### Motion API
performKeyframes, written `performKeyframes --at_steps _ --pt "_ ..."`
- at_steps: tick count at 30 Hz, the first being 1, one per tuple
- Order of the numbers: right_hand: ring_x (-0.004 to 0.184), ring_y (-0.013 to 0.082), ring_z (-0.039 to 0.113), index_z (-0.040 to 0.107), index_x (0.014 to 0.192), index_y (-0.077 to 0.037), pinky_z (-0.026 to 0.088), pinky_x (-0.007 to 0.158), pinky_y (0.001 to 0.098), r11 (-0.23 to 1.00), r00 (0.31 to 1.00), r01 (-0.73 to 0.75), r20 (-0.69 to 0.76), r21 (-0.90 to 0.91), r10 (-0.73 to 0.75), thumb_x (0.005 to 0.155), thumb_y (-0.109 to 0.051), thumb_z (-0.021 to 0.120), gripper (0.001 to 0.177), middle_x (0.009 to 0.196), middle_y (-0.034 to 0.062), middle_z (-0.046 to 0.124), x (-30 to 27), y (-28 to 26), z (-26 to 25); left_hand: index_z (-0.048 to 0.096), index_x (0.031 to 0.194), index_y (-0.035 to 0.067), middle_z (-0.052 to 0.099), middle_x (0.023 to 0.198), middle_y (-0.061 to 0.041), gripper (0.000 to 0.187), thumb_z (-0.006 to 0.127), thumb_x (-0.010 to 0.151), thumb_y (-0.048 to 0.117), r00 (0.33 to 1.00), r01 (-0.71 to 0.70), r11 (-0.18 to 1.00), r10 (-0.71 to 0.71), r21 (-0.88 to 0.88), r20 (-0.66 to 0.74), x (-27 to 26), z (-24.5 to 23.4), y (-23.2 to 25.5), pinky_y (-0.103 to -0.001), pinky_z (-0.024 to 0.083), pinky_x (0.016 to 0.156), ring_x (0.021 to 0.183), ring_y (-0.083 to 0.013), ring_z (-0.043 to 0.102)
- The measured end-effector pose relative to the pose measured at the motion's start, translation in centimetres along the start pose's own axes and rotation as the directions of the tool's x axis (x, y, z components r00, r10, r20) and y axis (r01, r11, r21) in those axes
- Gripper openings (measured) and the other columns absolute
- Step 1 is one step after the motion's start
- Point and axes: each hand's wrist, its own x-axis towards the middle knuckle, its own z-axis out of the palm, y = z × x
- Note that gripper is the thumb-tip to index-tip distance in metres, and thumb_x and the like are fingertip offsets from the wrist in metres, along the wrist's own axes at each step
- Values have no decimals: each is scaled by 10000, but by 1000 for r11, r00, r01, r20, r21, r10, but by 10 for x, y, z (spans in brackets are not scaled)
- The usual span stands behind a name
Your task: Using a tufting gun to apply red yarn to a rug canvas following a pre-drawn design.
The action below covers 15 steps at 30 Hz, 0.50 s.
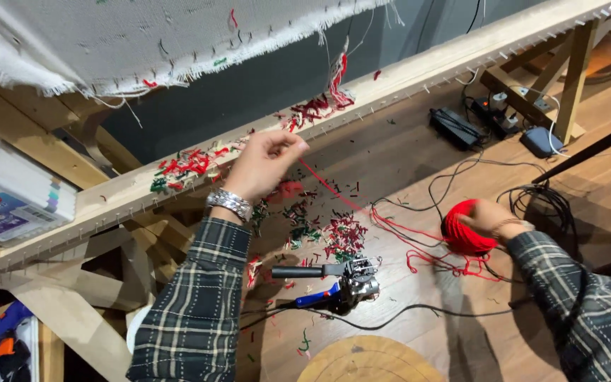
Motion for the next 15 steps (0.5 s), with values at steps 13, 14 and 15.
performKeyframes --at_steps 13,14,15 --pt "615 65 425 775 1106 -37 390 545 193 143 866 349 -260 926 -428 1064 -191 627 218 695 -45 443 -120 -239 -126 798 1095 147 810 886 19 162 689 992 211 995 -73 997 74 -30 62 8 28 -27 -234 536 838 900 -69 705" --pt "595 59 412 776 1098 -46 358 527 187 170 893 351 -274 921 -357 1060 -193 638 206 678 -44 427 -108 -225 -121 802 1087 150 811 875 18 162 699 978 209 996 -74 997 73 3 58 6 24 -28 -233 525 830 886 -71 694" --pt "576 55 399 777 1090 -55 326 509 180 197 915 349 -288 916 -282 1055 -195 648 194 661 -44 412 -97 -210 -116 807 1079 153 812 864 17 162 709 963 207 996 -75 997 73 34 56 5 21 -29 -232 514 822 872 -73 683"
